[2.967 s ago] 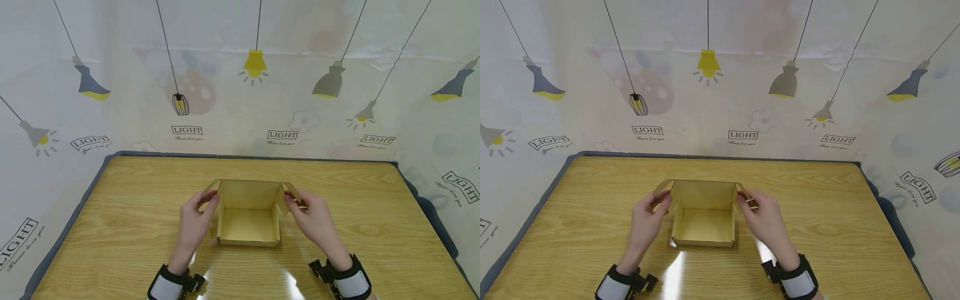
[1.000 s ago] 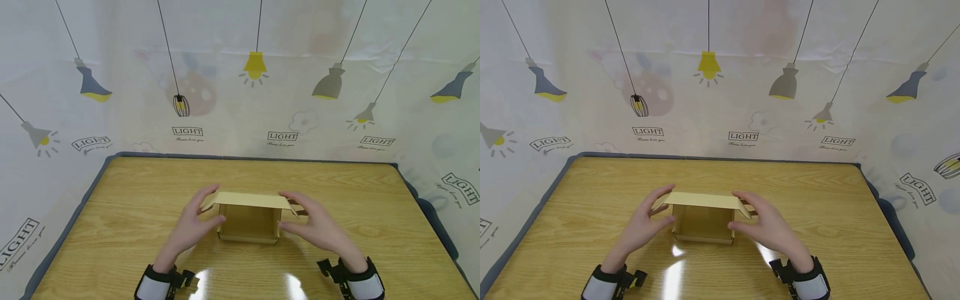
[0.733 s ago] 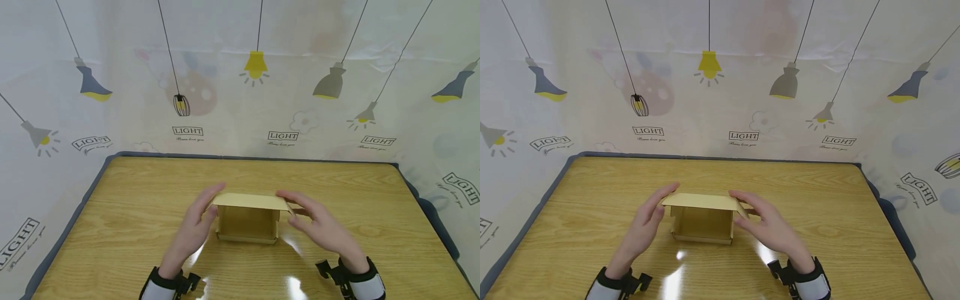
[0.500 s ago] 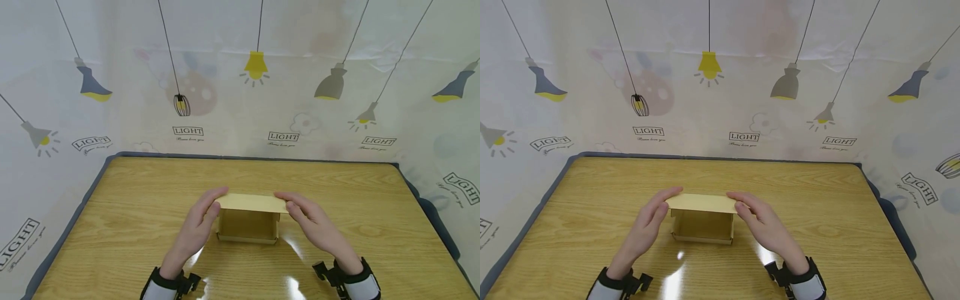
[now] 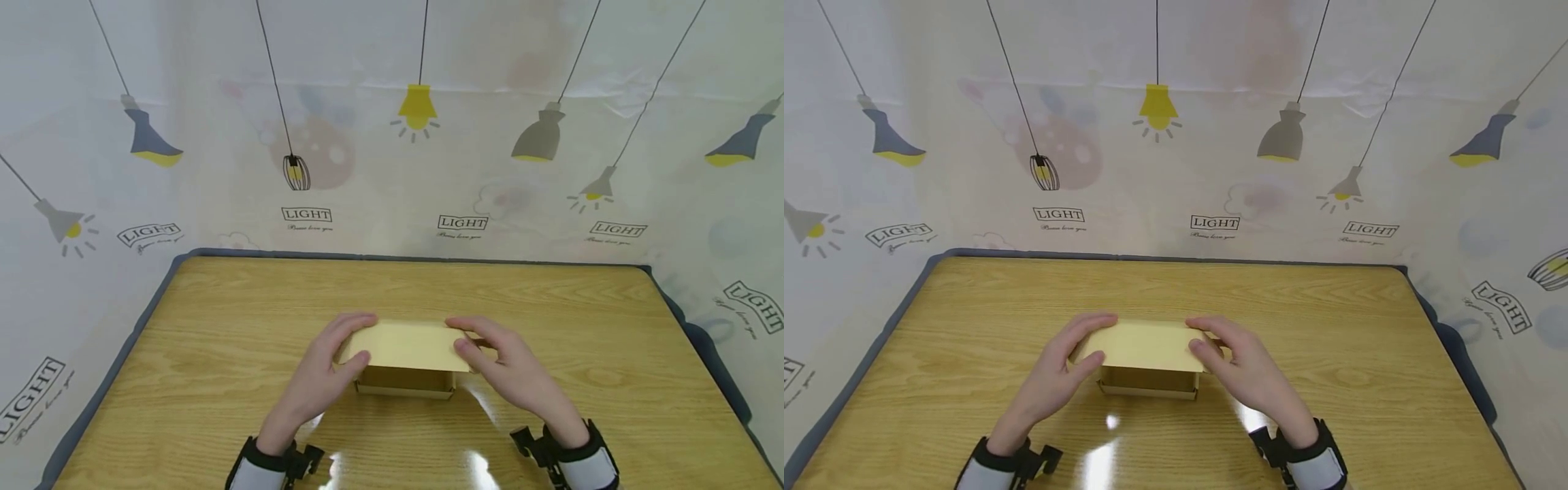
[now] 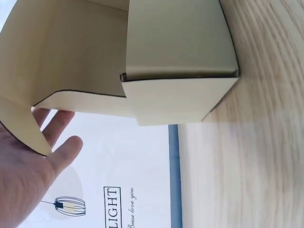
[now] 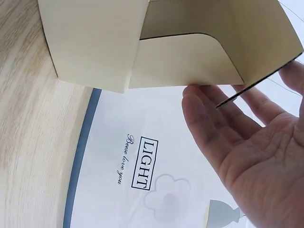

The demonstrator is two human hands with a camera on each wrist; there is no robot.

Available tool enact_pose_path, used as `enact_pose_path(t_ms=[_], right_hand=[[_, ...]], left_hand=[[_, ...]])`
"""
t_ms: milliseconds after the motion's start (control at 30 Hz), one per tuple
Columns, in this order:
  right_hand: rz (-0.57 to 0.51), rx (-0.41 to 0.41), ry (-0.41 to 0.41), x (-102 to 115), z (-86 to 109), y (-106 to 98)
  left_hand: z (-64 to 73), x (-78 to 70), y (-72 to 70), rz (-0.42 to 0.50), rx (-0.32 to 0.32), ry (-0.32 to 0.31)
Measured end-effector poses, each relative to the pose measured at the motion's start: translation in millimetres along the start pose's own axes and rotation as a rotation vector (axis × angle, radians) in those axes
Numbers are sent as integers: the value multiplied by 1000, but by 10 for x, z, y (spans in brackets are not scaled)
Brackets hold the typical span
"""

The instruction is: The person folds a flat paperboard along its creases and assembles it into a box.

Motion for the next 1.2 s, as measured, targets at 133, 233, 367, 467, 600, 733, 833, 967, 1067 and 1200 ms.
enact_pose_path(t_ms=[133,233,367,467,600,733,833,967,1067,1200], right_hand=[[22,-1,-31,-13,2,7],[35,-7,-47,-24,2,10],[59,-21,-72,-30,4,21],[78,-26,-82,-32,9,31],[90,-26,-92,-32,13,40],[97,-22,-106,-33,15,50],[110,-5,-105,-34,20,56],[140,27,-97,-37,25,73],[157,52,-84,-38,29,88],[170,87,-56,-39,25,107]], left_hand=[[5,18,-7,-20,36,-39],[4,31,-8,-27,57,-60],[-1,49,-6,-36,77,-62],[-6,64,-2,-46,90,-58],[-8,79,3,-55,99,-61],[-5,99,11,-65,106,-70],[-2,121,22,-69,122,-87],[-6,149,37,-74,144,-115],[-10,163,46,-79,155,-135],[-12,191,61,-102,172,-155]])
Point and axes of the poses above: each hand's wrist, its own z-axis away from the middle knuckle, its own y-axis out of the palm, x = y × z, the point moved 3 cm from there along -z, towards the middle knuckle, and after that the axes turned 10 degrees about z, right-handed, at the moved point
